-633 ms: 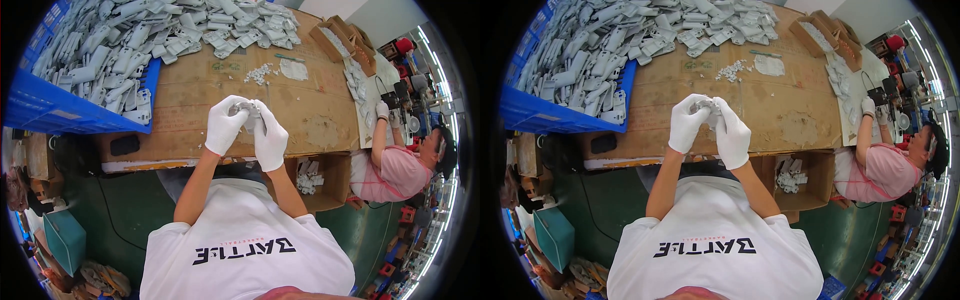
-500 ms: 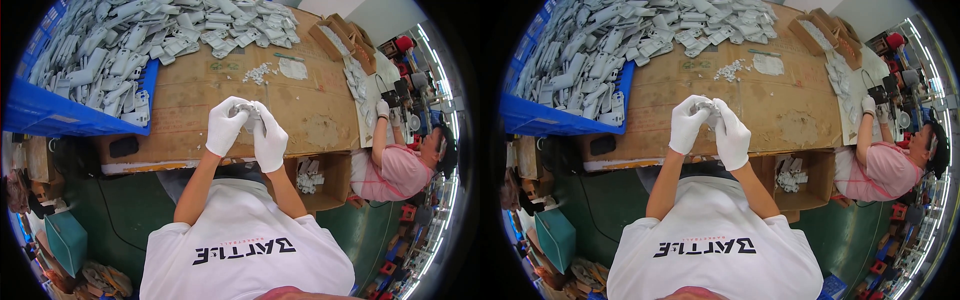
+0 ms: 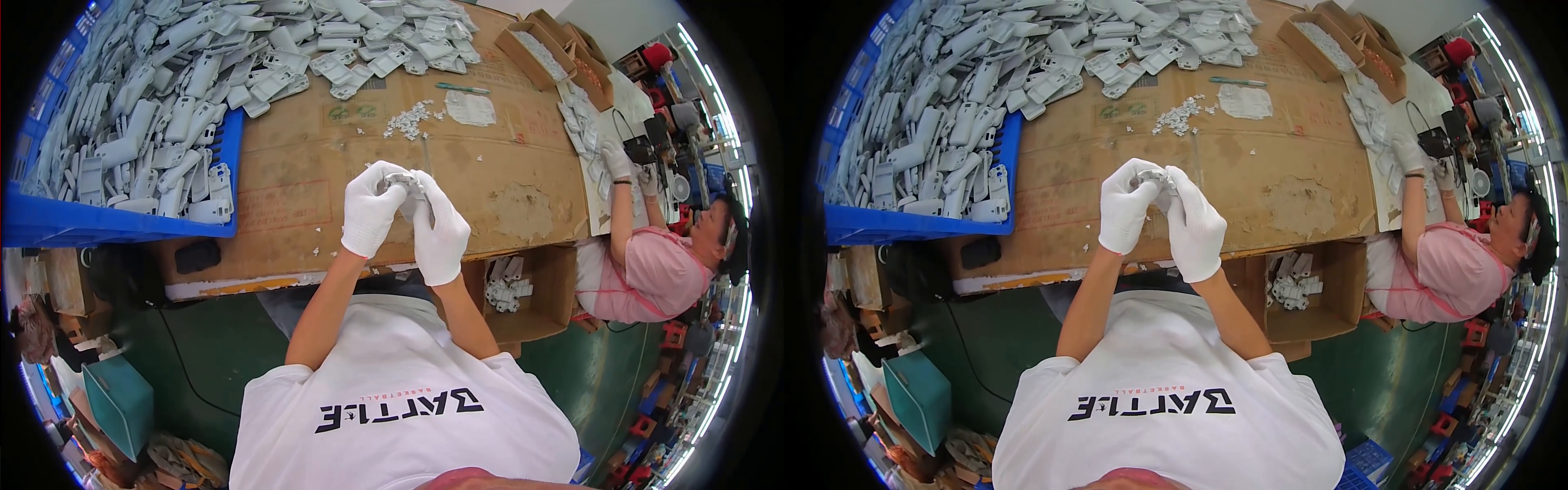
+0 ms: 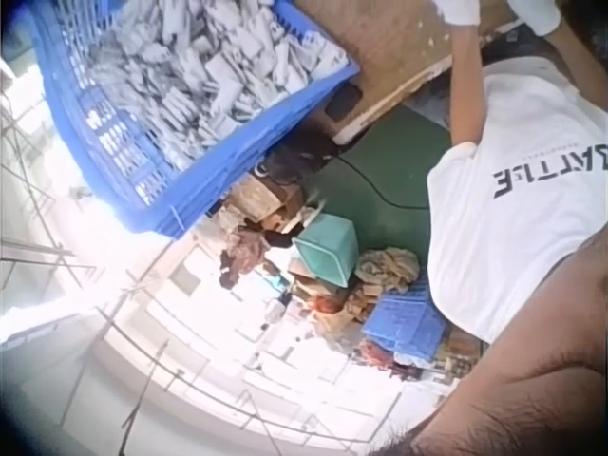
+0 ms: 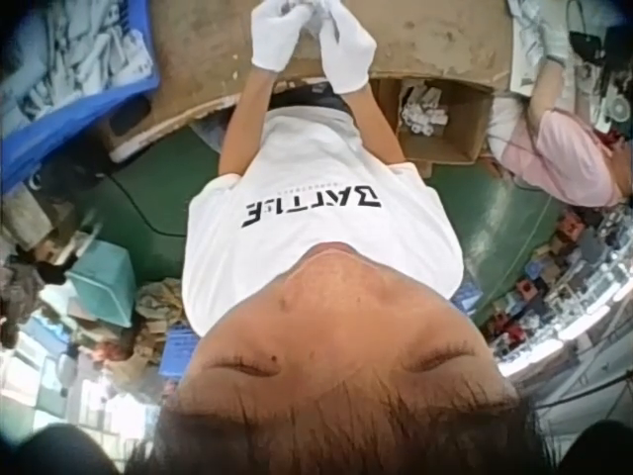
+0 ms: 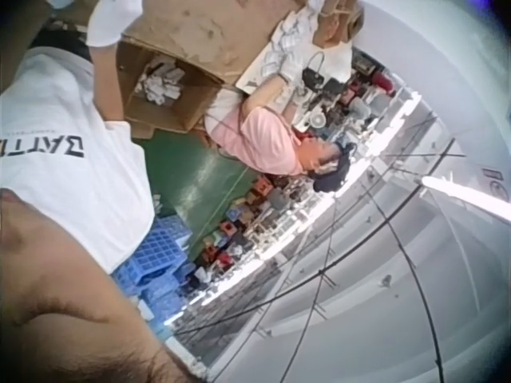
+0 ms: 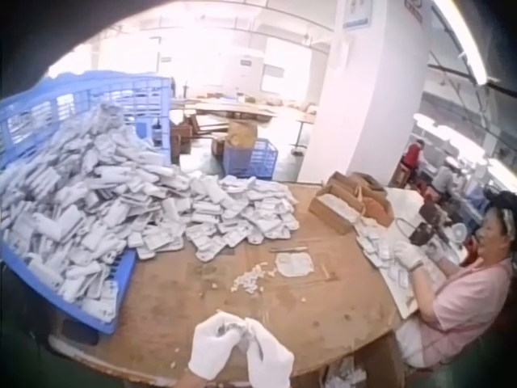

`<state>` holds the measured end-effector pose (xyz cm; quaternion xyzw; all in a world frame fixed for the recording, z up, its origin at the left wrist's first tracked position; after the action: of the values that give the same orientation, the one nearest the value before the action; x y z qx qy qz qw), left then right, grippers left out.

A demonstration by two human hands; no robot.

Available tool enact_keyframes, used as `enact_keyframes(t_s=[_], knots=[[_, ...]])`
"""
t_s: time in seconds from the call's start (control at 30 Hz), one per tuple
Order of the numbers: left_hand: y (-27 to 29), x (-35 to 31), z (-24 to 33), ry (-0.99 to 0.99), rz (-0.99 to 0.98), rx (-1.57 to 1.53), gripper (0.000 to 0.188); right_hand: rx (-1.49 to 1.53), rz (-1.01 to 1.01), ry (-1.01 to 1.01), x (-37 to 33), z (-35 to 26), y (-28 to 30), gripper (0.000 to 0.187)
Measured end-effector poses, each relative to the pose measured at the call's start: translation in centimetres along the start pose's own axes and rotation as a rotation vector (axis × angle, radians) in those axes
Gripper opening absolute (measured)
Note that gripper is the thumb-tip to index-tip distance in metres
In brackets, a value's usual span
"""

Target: The person picks up a plastic housing and small white components by hand, fits the components into the housing, and places the assembled unit into a cardboard box.

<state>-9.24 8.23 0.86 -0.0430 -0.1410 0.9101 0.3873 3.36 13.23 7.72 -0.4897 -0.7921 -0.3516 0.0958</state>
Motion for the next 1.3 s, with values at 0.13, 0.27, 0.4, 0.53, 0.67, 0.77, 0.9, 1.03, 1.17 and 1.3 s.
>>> enact_keyframes(t_s=[0.13, 0.27, 0.4, 0.53, 0.67, 0.77, 0.9, 1.03, 1.17, 1.3], knots=[[-0.3, 0.4, -0.7, 0.011, -0.01, -0.014, 0.016, -0.066, 0.031, 0.023, -0.2, 0.3, 0.1, 0.037], [-1.0, 0.2, 0.7, -0.02, -0.029, 0.125, 0.017, -0.028, 0.011, -0.066, -0.1, 1.1, 0.6, 0.043], [-1.5, 0.1, 2.0, -0.116, -0.081, 0.325, 0.02, -0.008, 0.017, -0.078, 0.0, 1.4, 1.1, 0.042], [-1.7, -0.1, 2.5, -0.139, -0.08, 0.329, 0.02, 0.005, 0.005, -0.126, 0.0, 2.1, 1.0, 0.039], [-1.5, -0.2, 2.1, -0.124, -0.048, 0.293, 0.019, 0.022, 0.012, -0.124, -0.1, 2.1, 1.0, 0.037], [-1.4, -0.3, 2.4, -0.157, -0.031, 0.314, 0.015, 0.026, 0.012, -0.125, -0.1, 2.1, 1.0, 0.035], [-1.0, -0.4, 1.5, -0.101, -0.007, 0.259, 0.015, 0.016, 0.024, -0.076, -0.3, 1.6, 0.9, 0.036], [-1.2, -0.5, 1.0, -0.065, 0.016, 0.141, 0.016, 0.043, 0.024, -0.095, -0.4, 1.7, 1.0, 0.037], [-1.3, -0.6, 0.5, -0.055, 0.008, 0.065, 0.016, 0.015, 0.04, -0.057, -0.6, 1.3, 1.1, 0.037], [-1.3, -0.4, -0.7, -0.023, -0.014, 0.051, 0.015, -0.011, 0.081, -0.054, -1.0, 1.4, 1.3, 0.031]])
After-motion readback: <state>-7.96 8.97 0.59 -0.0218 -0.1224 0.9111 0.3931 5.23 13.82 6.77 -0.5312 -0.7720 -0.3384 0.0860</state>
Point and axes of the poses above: each hand's wrist, its own x-axis towards the middle knuckle, its own y-axis out of the back of the hand, z = x × y, the point moved 10 cm from there along x, towards the middle knuckle, and after that the axes turned 4 degrees about -y, right-handed, at the moved point
